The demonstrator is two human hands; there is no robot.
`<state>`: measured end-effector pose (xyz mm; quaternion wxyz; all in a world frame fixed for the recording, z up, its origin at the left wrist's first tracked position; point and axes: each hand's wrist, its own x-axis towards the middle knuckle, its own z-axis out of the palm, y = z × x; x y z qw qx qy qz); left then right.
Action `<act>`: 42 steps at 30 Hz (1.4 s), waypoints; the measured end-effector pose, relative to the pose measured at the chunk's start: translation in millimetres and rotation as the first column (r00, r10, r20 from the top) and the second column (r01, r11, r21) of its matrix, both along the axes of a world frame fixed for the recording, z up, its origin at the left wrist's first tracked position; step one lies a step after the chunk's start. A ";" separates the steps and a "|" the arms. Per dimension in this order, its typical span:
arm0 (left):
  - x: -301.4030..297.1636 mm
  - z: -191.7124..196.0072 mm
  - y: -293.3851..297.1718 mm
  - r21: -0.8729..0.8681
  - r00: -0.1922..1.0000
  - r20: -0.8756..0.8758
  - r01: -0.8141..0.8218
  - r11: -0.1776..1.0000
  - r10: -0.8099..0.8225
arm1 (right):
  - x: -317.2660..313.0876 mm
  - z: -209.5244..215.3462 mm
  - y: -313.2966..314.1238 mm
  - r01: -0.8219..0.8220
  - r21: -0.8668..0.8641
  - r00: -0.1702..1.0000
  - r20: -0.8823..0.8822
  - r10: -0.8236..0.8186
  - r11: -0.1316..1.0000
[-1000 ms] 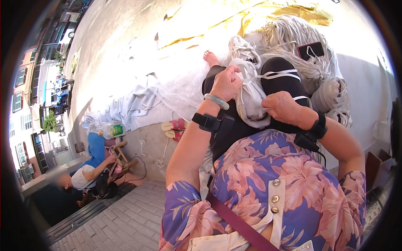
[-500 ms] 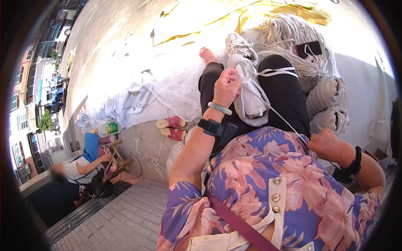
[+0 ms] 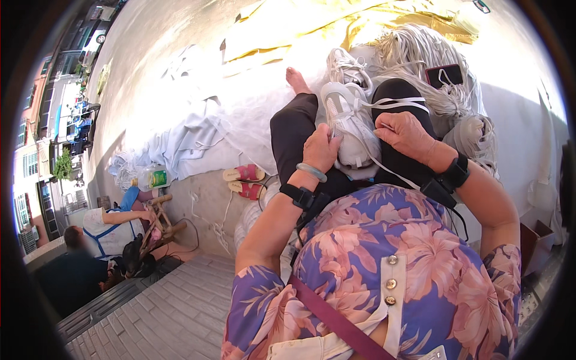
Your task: Threading and tying laces onto multiple pairs of white athletic shoes.
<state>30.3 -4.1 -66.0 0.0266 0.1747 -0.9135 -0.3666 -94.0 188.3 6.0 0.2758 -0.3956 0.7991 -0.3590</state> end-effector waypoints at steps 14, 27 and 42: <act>-42.0 8.6 14.5 -0.031 0.948 -0.199 -0.261 0.965 0.250 | -13.8 -72.7 -26.6 0.064 0.027 0.996 0.056 -0.066 0.998; -51.6 29.6 0.5 0.064 0.959 0.282 -0.028 0.998 0.008 | -25.6 -74.6 -31.7 -0.080 0.255 0.927 -0.337 0.166 0.964; -72.7 0.3 32.9 -0.035 0.952 0.236 -0.190 0.981 0.193 | -15.9 -93.4 -33.9 0.054 0.422 0.693 -0.668 0.270 0.905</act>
